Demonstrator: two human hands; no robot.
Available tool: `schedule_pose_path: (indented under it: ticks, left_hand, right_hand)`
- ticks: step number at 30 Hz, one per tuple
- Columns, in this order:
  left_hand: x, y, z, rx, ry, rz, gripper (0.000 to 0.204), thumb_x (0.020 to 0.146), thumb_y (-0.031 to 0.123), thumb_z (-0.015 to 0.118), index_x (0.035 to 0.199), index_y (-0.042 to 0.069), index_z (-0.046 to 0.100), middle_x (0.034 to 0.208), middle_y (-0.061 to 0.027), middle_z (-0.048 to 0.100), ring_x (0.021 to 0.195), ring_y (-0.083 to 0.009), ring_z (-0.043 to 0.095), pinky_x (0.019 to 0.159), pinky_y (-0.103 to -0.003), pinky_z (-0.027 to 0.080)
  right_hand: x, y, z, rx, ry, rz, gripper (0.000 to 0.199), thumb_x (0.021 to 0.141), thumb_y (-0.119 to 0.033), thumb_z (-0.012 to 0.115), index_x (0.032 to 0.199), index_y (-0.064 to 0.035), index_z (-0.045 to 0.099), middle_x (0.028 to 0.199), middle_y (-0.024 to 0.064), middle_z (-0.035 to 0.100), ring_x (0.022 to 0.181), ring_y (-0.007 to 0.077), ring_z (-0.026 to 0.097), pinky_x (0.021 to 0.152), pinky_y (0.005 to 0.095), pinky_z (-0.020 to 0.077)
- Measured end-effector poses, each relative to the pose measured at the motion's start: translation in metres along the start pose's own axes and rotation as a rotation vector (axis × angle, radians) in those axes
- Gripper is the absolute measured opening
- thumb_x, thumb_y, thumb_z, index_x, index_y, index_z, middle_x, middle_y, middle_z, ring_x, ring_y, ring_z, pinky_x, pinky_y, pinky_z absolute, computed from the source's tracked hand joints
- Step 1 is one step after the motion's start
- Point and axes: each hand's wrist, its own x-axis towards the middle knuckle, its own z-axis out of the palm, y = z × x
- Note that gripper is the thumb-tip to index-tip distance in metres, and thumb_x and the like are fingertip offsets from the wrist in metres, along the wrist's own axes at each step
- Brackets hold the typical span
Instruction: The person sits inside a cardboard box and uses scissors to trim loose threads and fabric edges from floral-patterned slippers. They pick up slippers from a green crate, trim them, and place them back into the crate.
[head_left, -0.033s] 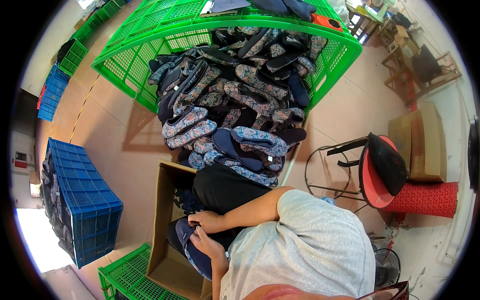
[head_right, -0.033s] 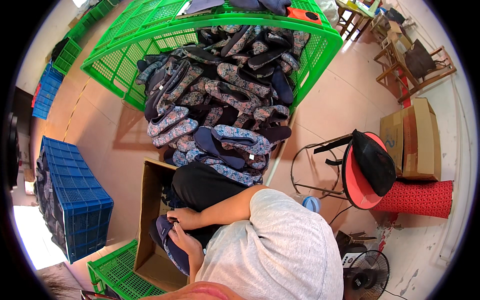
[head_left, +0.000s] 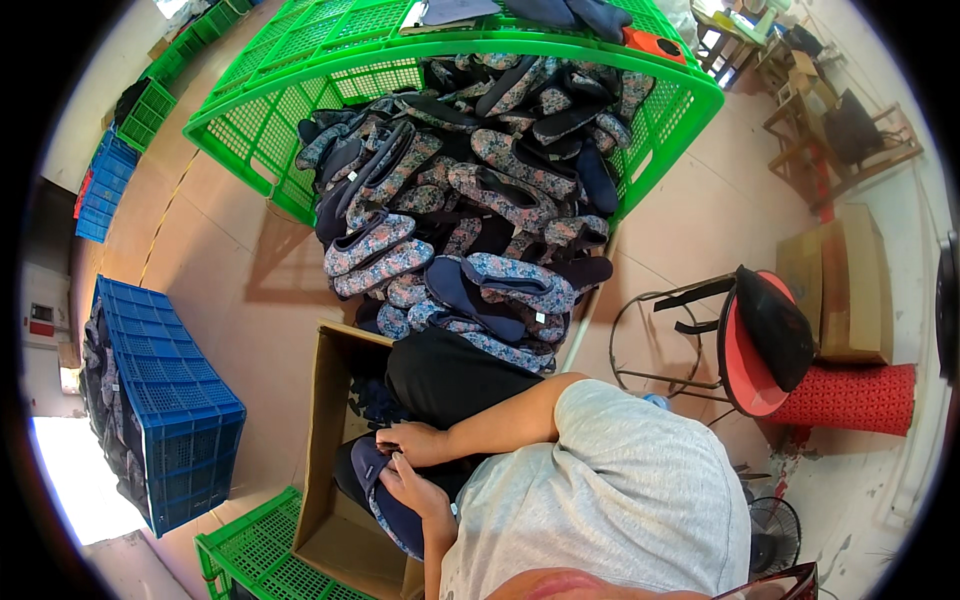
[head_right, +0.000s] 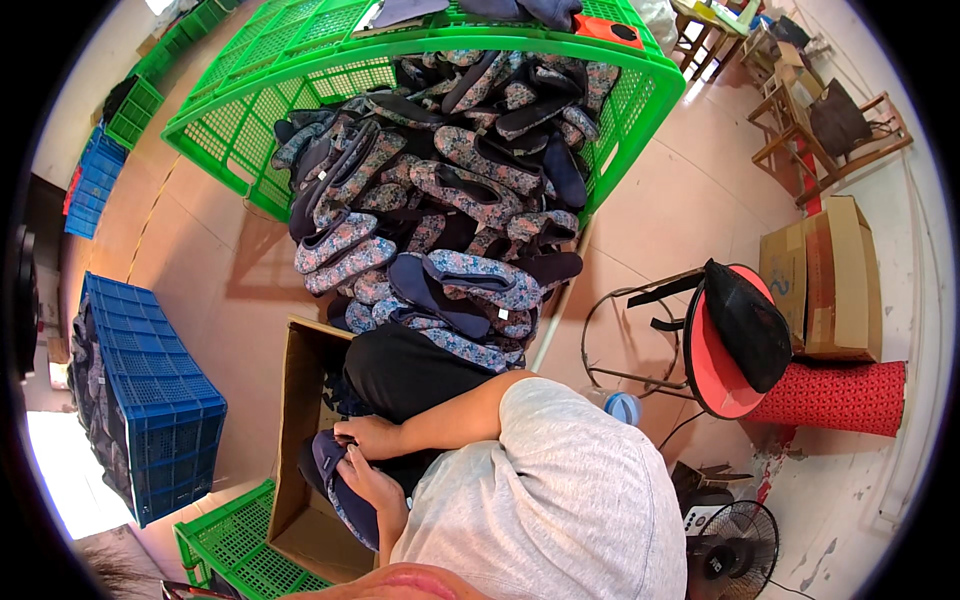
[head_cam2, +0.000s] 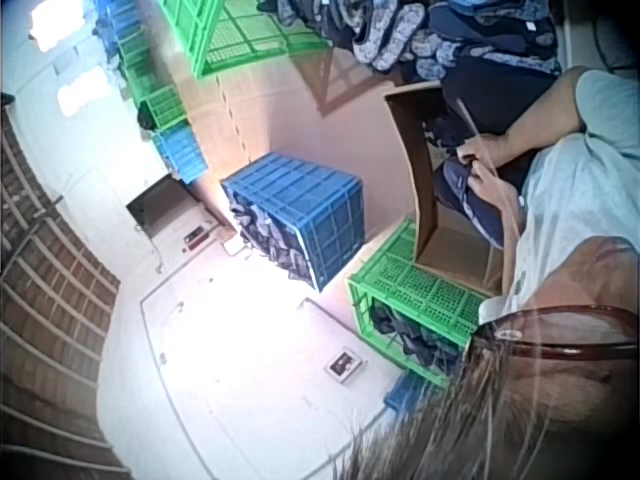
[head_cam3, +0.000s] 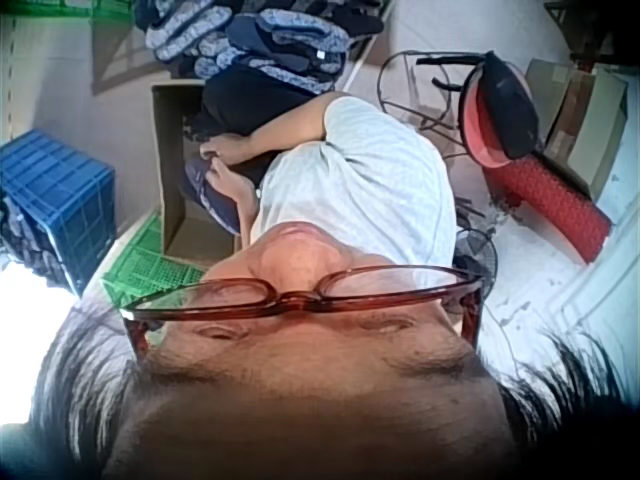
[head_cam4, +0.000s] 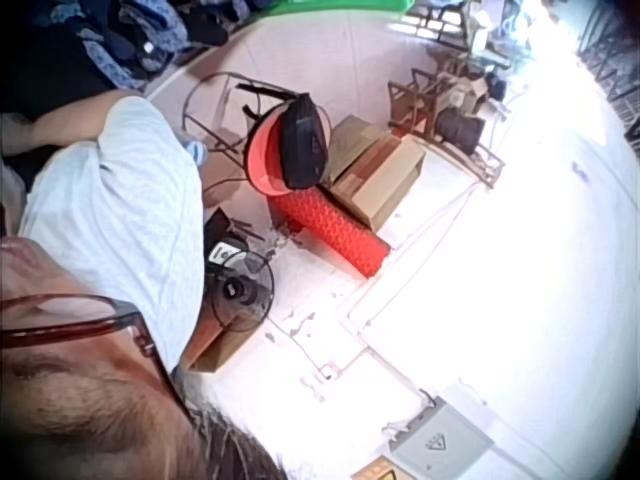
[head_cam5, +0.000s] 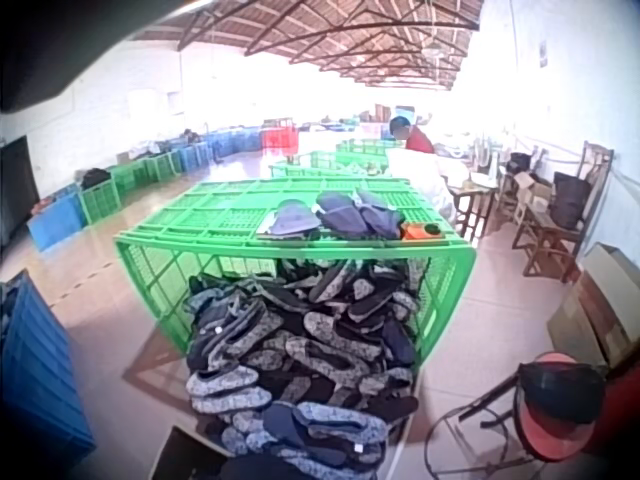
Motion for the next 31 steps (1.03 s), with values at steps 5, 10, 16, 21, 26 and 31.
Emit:
schedule_pose_path:
  ticks: [5,10,16,21,26,31]
  left_hand:
    - [0.001,-0.004,-0.003,0.034,-0.007,-0.017,0.028,0.1,0.012,0.048,0.12,-0.007,0.049,0.117,-0.0133,0.058,0.106,-0.0188,0.056,0.095,-0.031,0.043]
    - [0.001,-0.002,-0.002,-0.01,-0.012,0.0,0.028,0.1,0.012,0.048,0.12,-0.007,0.049,0.118,-0.0134,0.058,0.107,-0.0189,0.056,0.095,-0.031,0.043]
    - [0.006,-0.014,-0.004,-0.04,0.017,0.017,0.03,0.099,0.012,0.049,0.121,-0.008,0.051,0.117,-0.0122,0.059,0.106,-0.0193,0.056,0.095,-0.031,0.042]
    - [0.001,-0.001,0.005,-0.12,0.013,0.021,0.037,0.1,0.012,0.047,0.129,-0.01,0.046,0.127,-0.0156,0.056,0.116,-0.0212,0.055,0.101,-0.032,0.041]
    - [0.004,-0.022,-0.009,-0.171,0.057,0.004,0.034,0.101,0.014,0.048,0.125,-0.009,0.046,0.125,-0.0151,0.056,0.115,-0.0205,0.055,0.101,-0.032,0.041]
    - [0.0,-0.003,-0.01,-0.172,-0.008,-0.058,0.029,0.101,0.018,0.052,0.117,-0.006,0.049,0.118,-0.0136,0.057,0.111,-0.0182,0.056,0.097,-0.031,0.044]
  right_hand:
    - [0.0,0.002,0.001,0.003,0.01,-0.008,0.028,0.08,-0.016,0.071,0.102,-0.0041,0.057,0.099,0.0161,0.066,0.092,0.0343,0.063,0.078,0.0405,0.0501]
    - [-0.002,-0.005,-0.001,0.04,0.026,-0.004,0.027,0.08,-0.014,0.07,0.102,-0.0045,0.057,0.098,0.0161,0.067,0.091,0.0344,0.064,0.077,0.0403,0.0505]
    - [0.0,-0.004,0.001,0.058,0.076,-0.081,0.025,0.08,-0.012,0.068,0.101,-0.0052,0.057,0.096,0.0161,0.067,0.089,0.035,0.065,0.075,0.0404,0.0506]
    - [0.003,-0.005,-0.004,0.044,-0.001,-0.1,0.024,0.079,-0.012,0.067,0.099,-0.0046,0.057,0.093,0.0154,0.066,0.084,0.0331,0.064,0.072,0.0391,0.0495]
    - [0.008,-0.005,-0.007,0.139,-0.107,-0.104,0.022,0.078,-0.014,0.067,0.095,-0.0039,0.057,0.09,0.0148,0.065,0.078,0.0285,0.061,0.07,0.0371,0.0481]
    - [0.005,-0.009,-0.011,0.147,-0.128,-0.161,0.023,0.077,-0.012,0.069,0.094,-0.0052,0.056,0.087,0.0129,0.064,0.078,0.0266,0.062,0.067,0.0369,0.0491]
